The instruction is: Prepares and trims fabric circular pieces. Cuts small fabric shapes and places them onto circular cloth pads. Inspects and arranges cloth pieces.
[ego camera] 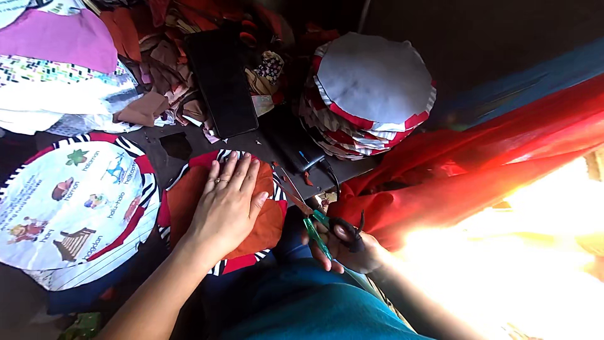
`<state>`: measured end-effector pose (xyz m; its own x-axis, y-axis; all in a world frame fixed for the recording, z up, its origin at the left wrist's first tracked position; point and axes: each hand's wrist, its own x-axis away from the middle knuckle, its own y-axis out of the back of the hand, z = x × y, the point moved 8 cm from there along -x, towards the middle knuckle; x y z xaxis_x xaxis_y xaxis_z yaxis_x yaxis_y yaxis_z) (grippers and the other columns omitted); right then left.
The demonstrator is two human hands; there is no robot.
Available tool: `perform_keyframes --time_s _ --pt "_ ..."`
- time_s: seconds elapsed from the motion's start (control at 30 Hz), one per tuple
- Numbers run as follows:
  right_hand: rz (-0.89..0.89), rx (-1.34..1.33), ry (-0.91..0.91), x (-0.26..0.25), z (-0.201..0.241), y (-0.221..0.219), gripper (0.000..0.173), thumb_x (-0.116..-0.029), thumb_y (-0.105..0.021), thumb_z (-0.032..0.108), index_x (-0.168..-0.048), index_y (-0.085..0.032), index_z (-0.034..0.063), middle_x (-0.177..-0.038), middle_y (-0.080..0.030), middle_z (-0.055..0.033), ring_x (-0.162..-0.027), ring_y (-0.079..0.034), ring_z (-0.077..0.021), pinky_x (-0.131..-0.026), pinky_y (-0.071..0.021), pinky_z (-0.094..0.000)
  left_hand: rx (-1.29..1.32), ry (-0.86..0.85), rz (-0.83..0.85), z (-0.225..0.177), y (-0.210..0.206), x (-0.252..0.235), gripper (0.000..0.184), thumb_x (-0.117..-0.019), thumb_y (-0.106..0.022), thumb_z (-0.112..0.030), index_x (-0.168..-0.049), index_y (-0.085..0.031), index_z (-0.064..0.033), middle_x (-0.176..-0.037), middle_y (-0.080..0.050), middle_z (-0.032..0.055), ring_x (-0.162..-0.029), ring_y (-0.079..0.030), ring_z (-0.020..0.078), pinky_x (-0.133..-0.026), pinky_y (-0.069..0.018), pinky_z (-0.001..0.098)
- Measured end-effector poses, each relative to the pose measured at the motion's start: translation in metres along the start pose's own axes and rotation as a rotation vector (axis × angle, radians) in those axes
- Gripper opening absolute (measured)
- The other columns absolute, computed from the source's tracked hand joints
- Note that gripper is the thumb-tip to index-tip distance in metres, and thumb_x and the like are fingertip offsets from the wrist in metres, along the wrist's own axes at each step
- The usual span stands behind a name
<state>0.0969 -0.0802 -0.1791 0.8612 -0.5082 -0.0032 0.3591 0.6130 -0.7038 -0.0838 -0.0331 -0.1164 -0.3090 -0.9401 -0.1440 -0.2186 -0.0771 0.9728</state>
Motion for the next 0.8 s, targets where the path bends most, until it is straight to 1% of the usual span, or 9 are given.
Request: perform_keyframes --time_s 0.13,0.27,0.37,0.5,0.63,0.7,0.8 --pt "0.024 -0.045 0.004 0.002 -0.005 0.002 0.060 -0.0966 -0.056 0.063 -0.126 -0.063 0.0113 -0.085 -0.071 0.0010 -0.066 -0.066 -0.0028 -0.053 -0.0498 -0.0146 -0.004 0.002 0.027 0.000 -0.015 0.000 0.064 -0.1085 -0.027 -0.044 -0.153 -0.044 -0.0011 -0.162 -0.039 0.0157 -0.153 -0.030 0.0340 -0.124 -0.0157 0.0584" --pt "0.035 -0.084 0.034 0.001 -0.006 0.003 0.060 -0.0970 -0.055 0.062 -0.125 -0.064 0.0096 -0.085 -0.072 -0.0002 -0.066 -0.066 -0.0032 -0.055 -0.0507 -0.0152 -0.019 0.009 0.020 0.001 -0.016 0.001 0.064 -0.1083 -0.026 -0.044 -0.154 -0.044 -0.0026 -0.162 -0.039 0.0143 -0.153 -0.030 0.0314 -0.124 -0.0160 0.0562" --pt "0.034 -0.079 0.042 0.001 -0.006 0.006 0.062 -0.0965 -0.055 0.064 -0.125 -0.064 0.0100 -0.083 -0.070 0.0011 -0.065 -0.065 -0.0024 -0.054 -0.0494 -0.0149 -0.026 0.007 0.024 0.001 -0.016 0.002 0.065 -0.1080 -0.025 -0.044 -0.154 -0.043 -0.0026 -0.162 -0.038 0.0143 -0.153 -0.030 0.0316 -0.124 -0.0157 0.0558" --pt "0.048 -0.132 0.042 0.000 -0.009 0.008 0.063 -0.0959 -0.055 0.064 -0.126 -0.065 0.0094 -0.083 -0.071 0.0001 -0.064 -0.066 -0.0036 -0.055 -0.0508 -0.0161 -0.020 0.008 0.026 0.001 -0.016 0.002 0.064 -0.1077 -0.026 -0.044 -0.155 -0.043 -0.0030 -0.163 -0.037 0.0144 -0.154 -0.029 0.0319 -0.124 -0.0151 0.0564" --pt "0.080 -0.203 0.044 -0.003 -0.012 0.007 0.065 -0.0942 -0.056 0.065 -0.125 -0.066 0.0088 -0.082 -0.071 -0.0001 -0.063 -0.065 -0.0039 -0.055 -0.0502 -0.0167 -0.012 0.005 0.034 0.001 -0.015 0.001 0.062 -0.1076 -0.026 -0.043 -0.155 -0.045 -0.0071 -0.163 -0.038 0.0138 -0.153 -0.029 0.0328 -0.124 -0.0148 0.0584" --pt "0.099 -0.212 0.053 -0.004 -0.012 0.006 0.066 -0.0946 -0.055 0.066 -0.125 -0.066 0.0082 -0.081 -0.071 0.0001 -0.062 -0.064 -0.0036 -0.055 -0.0495 -0.0169 -0.010 0.007 0.036 0.001 -0.015 0.001 0.062 -0.1075 -0.026 -0.043 -0.154 -0.045 -0.0082 -0.163 -0.038 0.0139 -0.153 -0.029 0.0332 -0.124 -0.0146 0.0584" --pt "0.110 -0.171 0.066 -0.006 -0.012 0.005 0.062 -0.0968 -0.055 0.062 -0.127 -0.065 0.0089 -0.085 -0.071 0.0002 -0.065 -0.065 -0.0026 -0.056 -0.0498 -0.0153 -0.026 0.007 0.025 0.001 -0.015 0.001 0.063 -0.1075 -0.025 -0.044 -0.154 -0.045 -0.0078 -0.163 -0.038 0.0138 -0.153 -0.030 0.0327 -0.124 -0.0150 0.0576"
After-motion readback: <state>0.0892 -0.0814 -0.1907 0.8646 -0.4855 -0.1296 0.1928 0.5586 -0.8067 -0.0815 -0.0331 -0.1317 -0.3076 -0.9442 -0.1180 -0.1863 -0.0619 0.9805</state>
